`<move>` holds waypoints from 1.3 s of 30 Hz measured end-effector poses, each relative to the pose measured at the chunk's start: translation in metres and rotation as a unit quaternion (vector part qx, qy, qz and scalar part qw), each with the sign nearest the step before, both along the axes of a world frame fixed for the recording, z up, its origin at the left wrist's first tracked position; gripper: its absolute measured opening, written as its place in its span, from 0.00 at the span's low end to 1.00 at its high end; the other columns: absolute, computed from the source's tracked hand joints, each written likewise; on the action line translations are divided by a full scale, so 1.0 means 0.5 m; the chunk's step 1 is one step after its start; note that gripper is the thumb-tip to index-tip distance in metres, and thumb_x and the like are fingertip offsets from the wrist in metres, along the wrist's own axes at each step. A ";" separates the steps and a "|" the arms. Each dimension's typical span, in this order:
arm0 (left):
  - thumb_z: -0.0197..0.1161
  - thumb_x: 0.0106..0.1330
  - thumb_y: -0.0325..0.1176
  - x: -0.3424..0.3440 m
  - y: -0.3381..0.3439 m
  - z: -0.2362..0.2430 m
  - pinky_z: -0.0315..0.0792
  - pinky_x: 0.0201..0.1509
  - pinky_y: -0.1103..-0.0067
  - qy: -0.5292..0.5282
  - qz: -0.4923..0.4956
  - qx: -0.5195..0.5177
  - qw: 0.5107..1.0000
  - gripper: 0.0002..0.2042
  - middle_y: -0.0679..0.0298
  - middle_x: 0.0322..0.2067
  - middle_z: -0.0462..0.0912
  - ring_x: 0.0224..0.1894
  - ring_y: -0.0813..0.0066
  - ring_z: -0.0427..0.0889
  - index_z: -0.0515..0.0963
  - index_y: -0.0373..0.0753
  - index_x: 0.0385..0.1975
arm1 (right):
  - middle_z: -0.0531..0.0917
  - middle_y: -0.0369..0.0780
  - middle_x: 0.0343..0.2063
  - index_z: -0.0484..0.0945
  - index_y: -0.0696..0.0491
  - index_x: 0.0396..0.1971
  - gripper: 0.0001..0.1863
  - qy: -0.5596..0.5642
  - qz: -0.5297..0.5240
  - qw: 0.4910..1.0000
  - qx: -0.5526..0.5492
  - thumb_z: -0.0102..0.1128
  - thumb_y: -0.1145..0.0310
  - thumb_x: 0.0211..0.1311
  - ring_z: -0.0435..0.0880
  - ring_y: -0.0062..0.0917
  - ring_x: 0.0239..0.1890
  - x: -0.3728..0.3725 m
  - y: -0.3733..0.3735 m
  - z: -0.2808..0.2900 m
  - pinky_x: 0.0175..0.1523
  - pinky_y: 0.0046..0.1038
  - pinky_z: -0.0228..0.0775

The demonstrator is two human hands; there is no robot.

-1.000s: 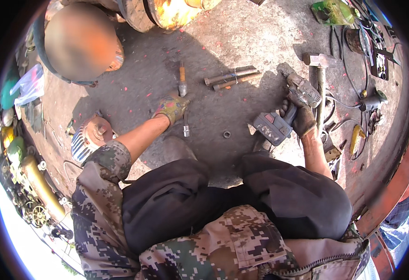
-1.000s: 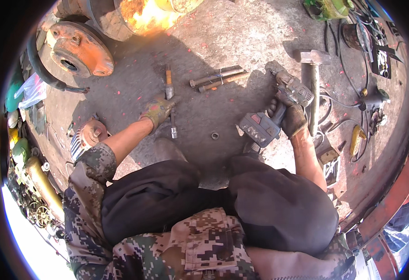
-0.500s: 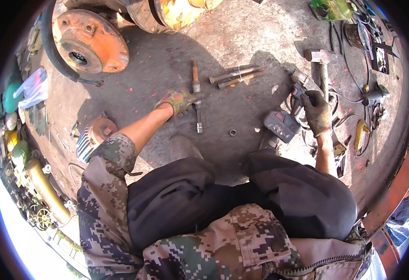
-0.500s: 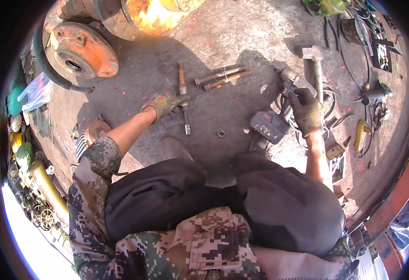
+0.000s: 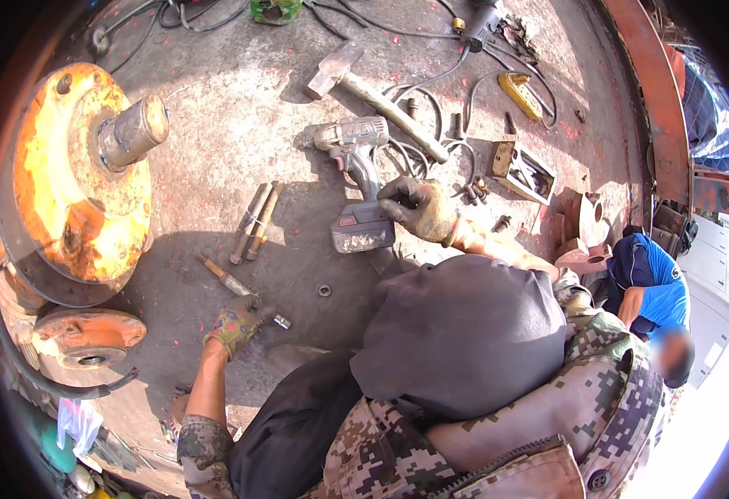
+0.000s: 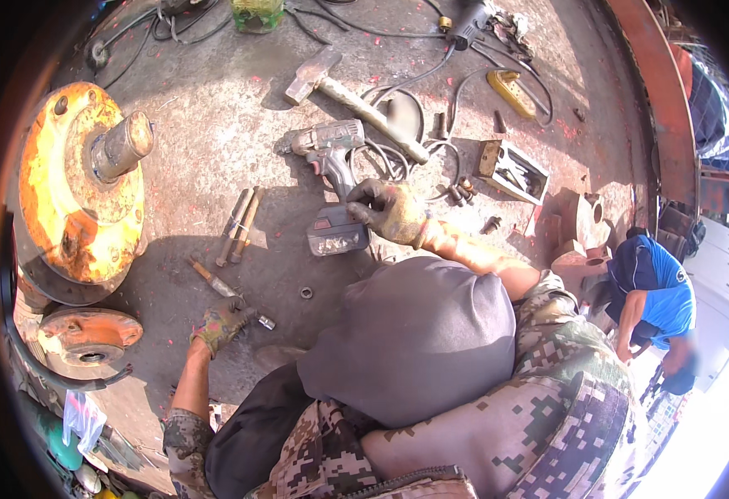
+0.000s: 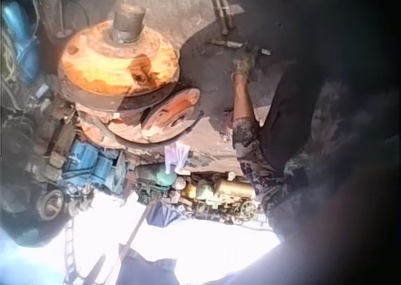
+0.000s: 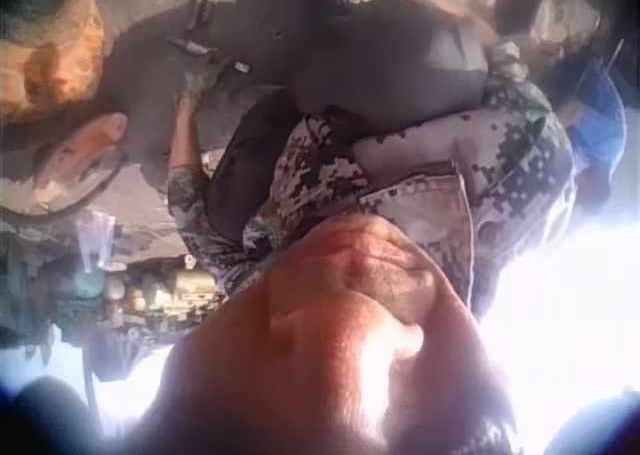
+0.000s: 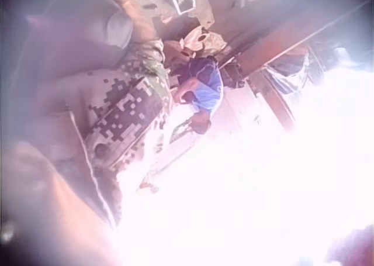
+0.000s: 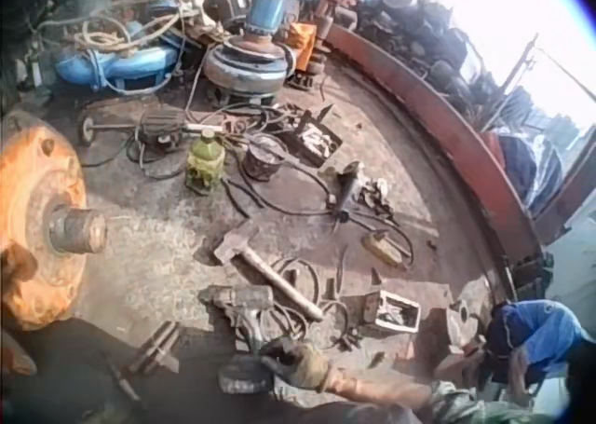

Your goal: The person is sitting on the floor in a workshop, using a cordless impact wrench and a hammer to disassemble a large, rusty orange mechanical component. They repeatedly strike the component with the hammer and use the impact wrench to remove bolts.

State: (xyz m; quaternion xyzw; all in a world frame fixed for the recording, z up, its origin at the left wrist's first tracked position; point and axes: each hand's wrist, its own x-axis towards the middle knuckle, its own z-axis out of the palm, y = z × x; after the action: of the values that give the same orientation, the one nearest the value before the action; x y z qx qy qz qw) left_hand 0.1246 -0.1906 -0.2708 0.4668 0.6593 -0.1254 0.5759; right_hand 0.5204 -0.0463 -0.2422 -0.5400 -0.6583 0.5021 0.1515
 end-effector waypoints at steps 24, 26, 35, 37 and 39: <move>0.71 0.65 0.35 0.005 0.091 0.219 0.80 0.44 0.69 0.024 -0.082 0.181 0.980 0.14 0.53 0.36 0.90 0.39 0.64 0.90 0.85 0.34 0.47 | 0.89 0.53 0.43 0.85 0.58 0.50 0.22 -0.422 -0.255 0.847 0.199 0.61 0.61 0.59 0.89 0.44 0.47 0.520 0.378 -0.165 0.57 0.40 0.79; 0.71 0.64 0.32 0.014 0.135 0.328 0.80 0.44 0.69 0.083 -0.040 0.157 0.983 0.14 0.52 0.36 0.89 0.39 0.65 0.89 0.84 0.34 0.48 | 0.89 0.53 0.40 0.87 0.57 0.49 0.23 -0.454 -0.172 0.874 0.020 0.59 0.60 0.57 0.90 0.43 0.45 0.435 0.428 -0.190 0.55 0.39 0.79; 0.70 0.62 0.24 -0.062 0.136 0.344 0.80 0.49 0.72 -0.006 -0.044 0.271 0.962 0.17 0.54 0.41 0.88 0.42 0.66 0.88 0.82 0.34 0.51 | 0.88 0.41 0.43 0.87 0.49 0.43 0.17 -0.695 0.139 0.706 0.008 0.56 0.56 0.65 0.88 0.30 0.46 0.618 0.459 -0.297 0.50 0.32 0.77; 0.70 0.62 0.23 -0.069 0.130 0.374 0.79 0.51 0.71 0.032 -0.033 0.290 0.956 0.18 0.55 0.43 0.87 0.44 0.65 0.87 0.82 0.34 0.52 | 0.89 0.38 0.40 0.87 0.47 0.42 0.16 -0.673 0.099 0.732 0.049 0.55 0.56 0.66 0.87 0.27 0.43 0.596 0.455 -0.252 0.47 0.30 0.77; 0.69 0.62 0.22 -0.077 0.128 0.378 0.79 0.51 0.72 0.011 0.004 0.337 0.941 0.17 0.55 0.42 0.86 0.44 0.66 0.87 0.81 0.34 0.52 | 0.89 0.37 0.42 0.85 0.50 0.46 0.15 -0.559 -0.069 0.824 0.062 0.54 0.59 0.69 0.88 0.25 0.42 0.558 0.435 -0.188 0.48 0.27 0.77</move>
State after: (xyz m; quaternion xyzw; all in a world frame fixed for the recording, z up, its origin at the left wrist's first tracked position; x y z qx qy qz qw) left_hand 0.0862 -0.1266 -0.0820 0.6296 0.6713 0.1016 0.3777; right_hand 0.7994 0.1713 -0.3364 -0.7617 -0.6210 0.0605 -0.1744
